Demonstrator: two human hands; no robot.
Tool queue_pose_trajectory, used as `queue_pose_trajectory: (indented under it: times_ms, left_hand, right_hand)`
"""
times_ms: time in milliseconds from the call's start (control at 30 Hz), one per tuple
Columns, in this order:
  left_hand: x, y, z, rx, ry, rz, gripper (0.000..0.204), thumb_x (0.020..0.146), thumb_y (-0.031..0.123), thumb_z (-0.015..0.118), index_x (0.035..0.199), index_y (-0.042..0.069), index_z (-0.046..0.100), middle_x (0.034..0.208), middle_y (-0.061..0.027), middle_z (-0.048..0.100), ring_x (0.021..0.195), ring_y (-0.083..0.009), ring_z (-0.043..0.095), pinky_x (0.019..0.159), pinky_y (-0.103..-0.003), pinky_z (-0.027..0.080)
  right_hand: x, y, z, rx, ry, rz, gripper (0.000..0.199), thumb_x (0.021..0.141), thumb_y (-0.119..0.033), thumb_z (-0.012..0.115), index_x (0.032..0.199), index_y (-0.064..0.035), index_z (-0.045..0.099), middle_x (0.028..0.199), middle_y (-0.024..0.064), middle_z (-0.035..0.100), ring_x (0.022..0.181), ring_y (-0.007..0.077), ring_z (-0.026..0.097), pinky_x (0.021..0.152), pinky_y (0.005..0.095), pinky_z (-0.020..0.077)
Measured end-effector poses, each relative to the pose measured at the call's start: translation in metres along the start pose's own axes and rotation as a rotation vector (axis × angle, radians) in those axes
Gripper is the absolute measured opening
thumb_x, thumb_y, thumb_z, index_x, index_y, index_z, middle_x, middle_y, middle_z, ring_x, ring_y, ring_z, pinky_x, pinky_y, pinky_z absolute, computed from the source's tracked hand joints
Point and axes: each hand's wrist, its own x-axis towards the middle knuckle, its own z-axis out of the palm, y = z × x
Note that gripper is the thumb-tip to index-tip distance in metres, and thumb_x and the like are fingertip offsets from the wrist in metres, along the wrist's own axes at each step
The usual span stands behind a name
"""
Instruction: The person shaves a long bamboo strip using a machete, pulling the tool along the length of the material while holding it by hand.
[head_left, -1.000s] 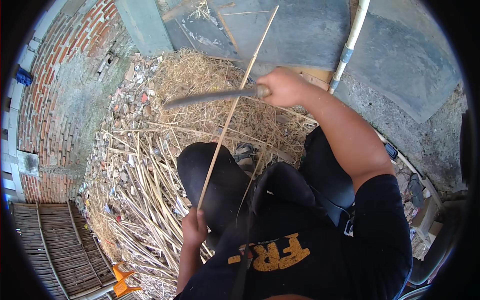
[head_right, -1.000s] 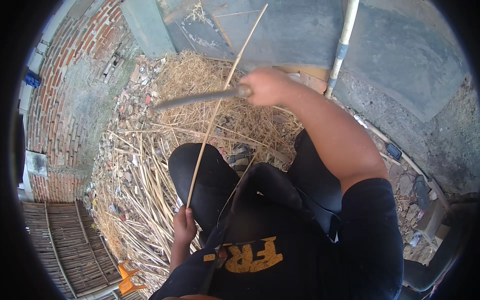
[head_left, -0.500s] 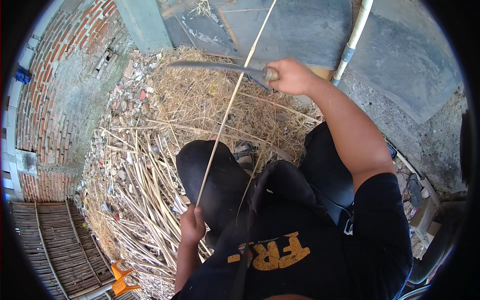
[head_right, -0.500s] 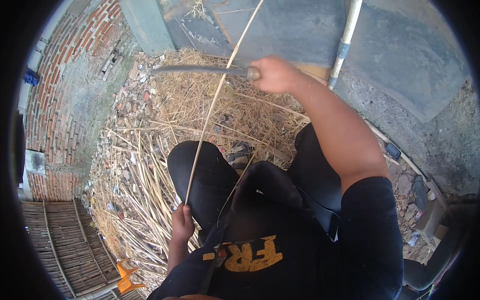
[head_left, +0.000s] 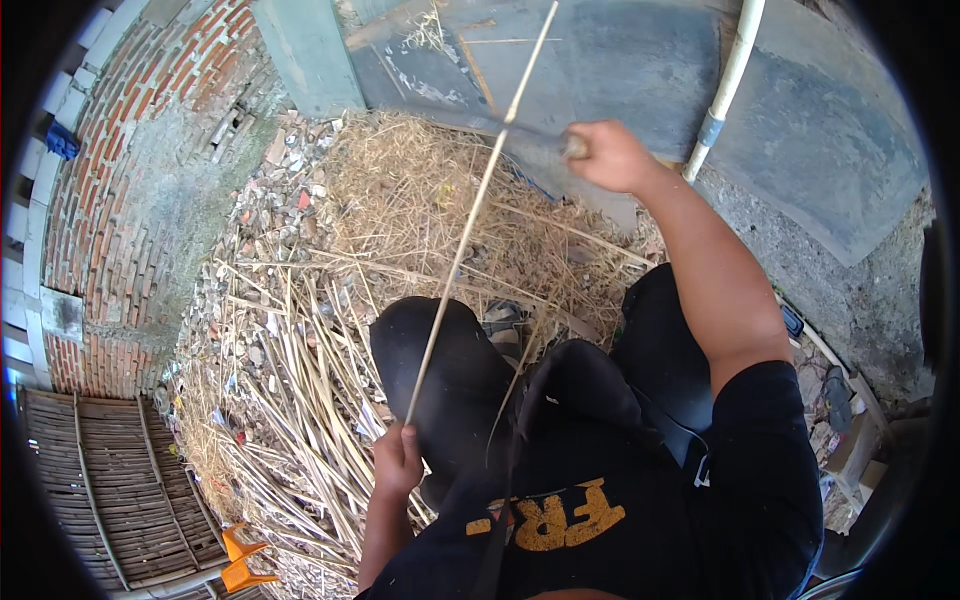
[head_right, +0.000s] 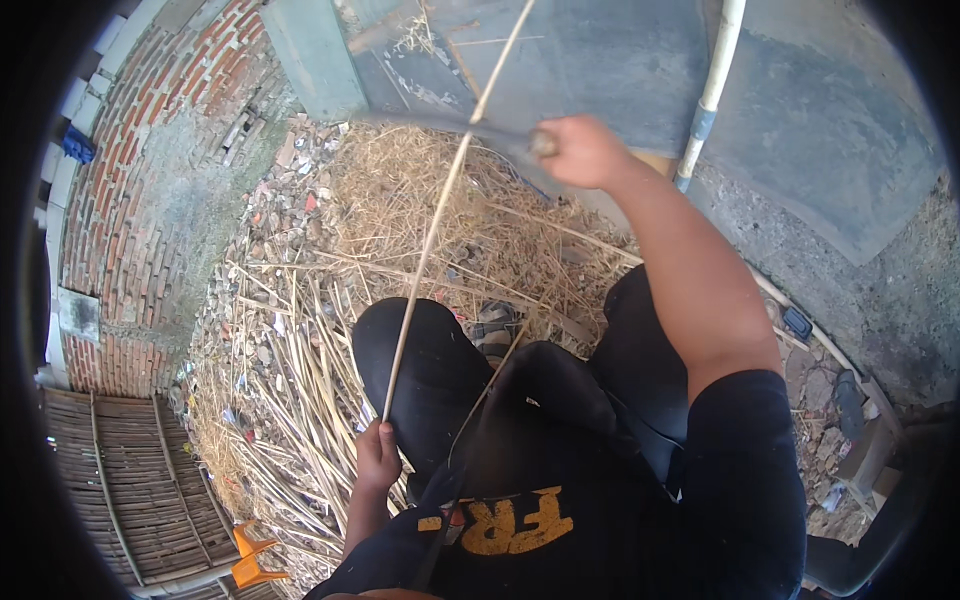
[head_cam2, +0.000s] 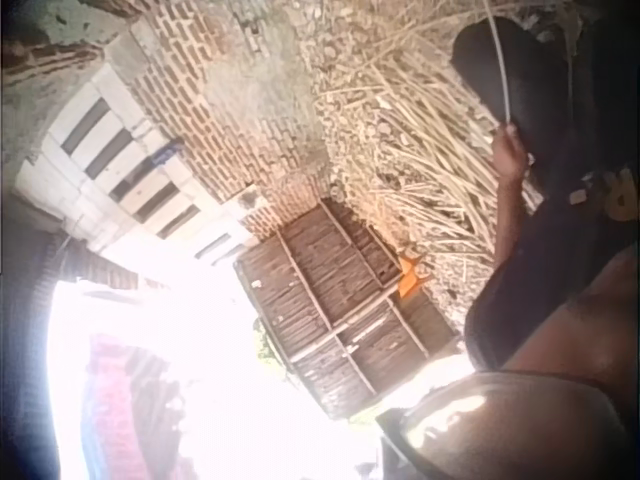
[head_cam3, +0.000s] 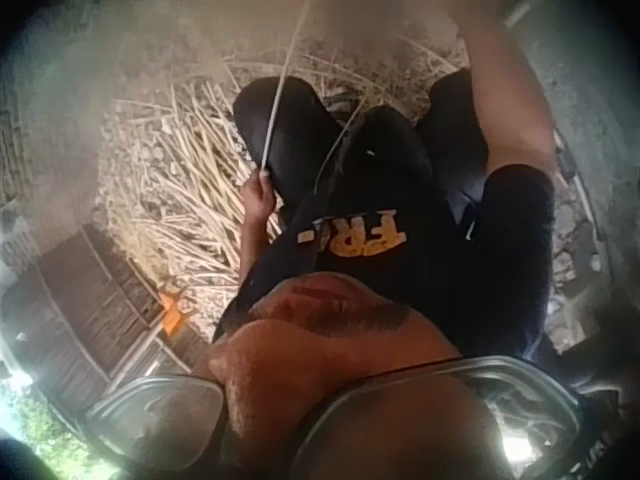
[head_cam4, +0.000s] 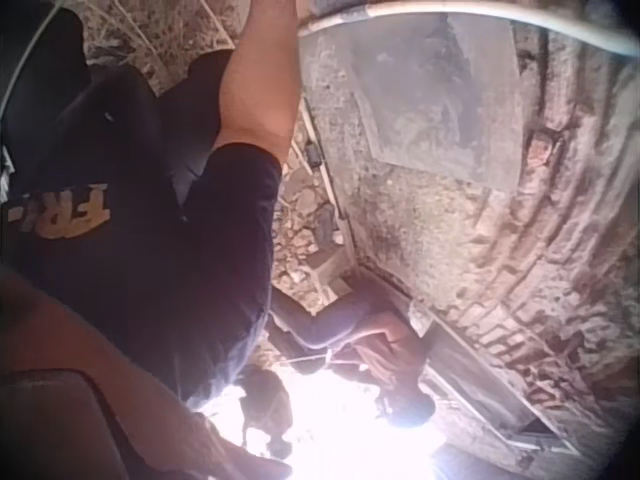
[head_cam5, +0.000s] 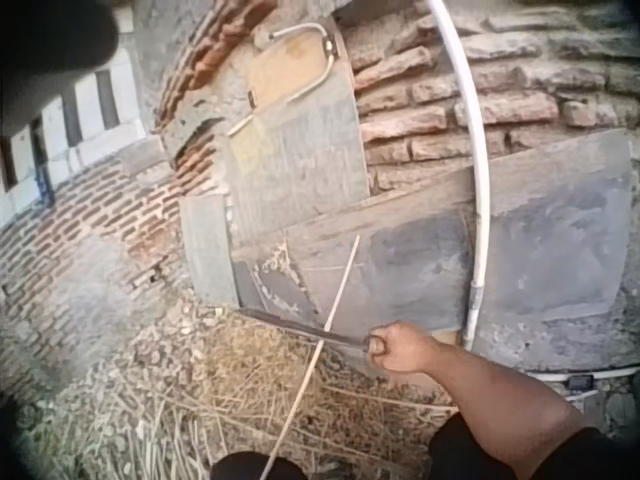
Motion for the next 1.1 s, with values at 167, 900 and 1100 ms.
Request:
queue_pose_trajectory:
  times_ms: [167,900,1100]
  left_hand:
    - [0.001,-0.011,0.003,-0.051,0.000,0.025,0.045,0.105,0.033,0.043,0.075,0.000,0.050,0.057,-0.0182,0.049,0.051,-0.0321,0.050,0.052,-0.043,0.040]
    - [-0.070,-0.106,-0.013,0.104,0.070,-0.101,0.052,0.103,0.045,0.040,0.073,0.003,0.050,0.054,-0.0192,0.049,0.054,-0.0441,0.056,0.050,-0.045,0.041]
    - [-0.066,-0.101,-0.013,0.120,0.090,-0.074,0.054,0.103,0.046,0.038,0.072,0.003,0.050,0.055,-0.0202,0.051,0.056,-0.0453,0.056,0.051,-0.047,0.042]
  right_hand:
    - [-0.008,-0.015,-0.008,-0.003,0.076,0.054,0.016,0.082,-0.015,0.069,0.095,-0.0061,0.068,0.077,0.0166,0.067,0.071,0.0257,0.068,0.067,0.0420,0.0532]
    - [-0.025,-0.069,0.000,-0.224,-0.306,-0.207,0.013,0.076,-0.015,0.064,0.089,-0.0135,0.068,0.074,0.0117,0.065,0.079,0.0305,0.069,0.071,0.0467,0.0532]
    - [-0.016,-0.047,-0.001,-0.116,-0.340,-0.095,0.024,0.073,-0.016,0.071,0.096,-0.0119,0.070,0.078,0.0145,0.068,0.076,0.0328,0.068,0.069,0.0434,0.0523]
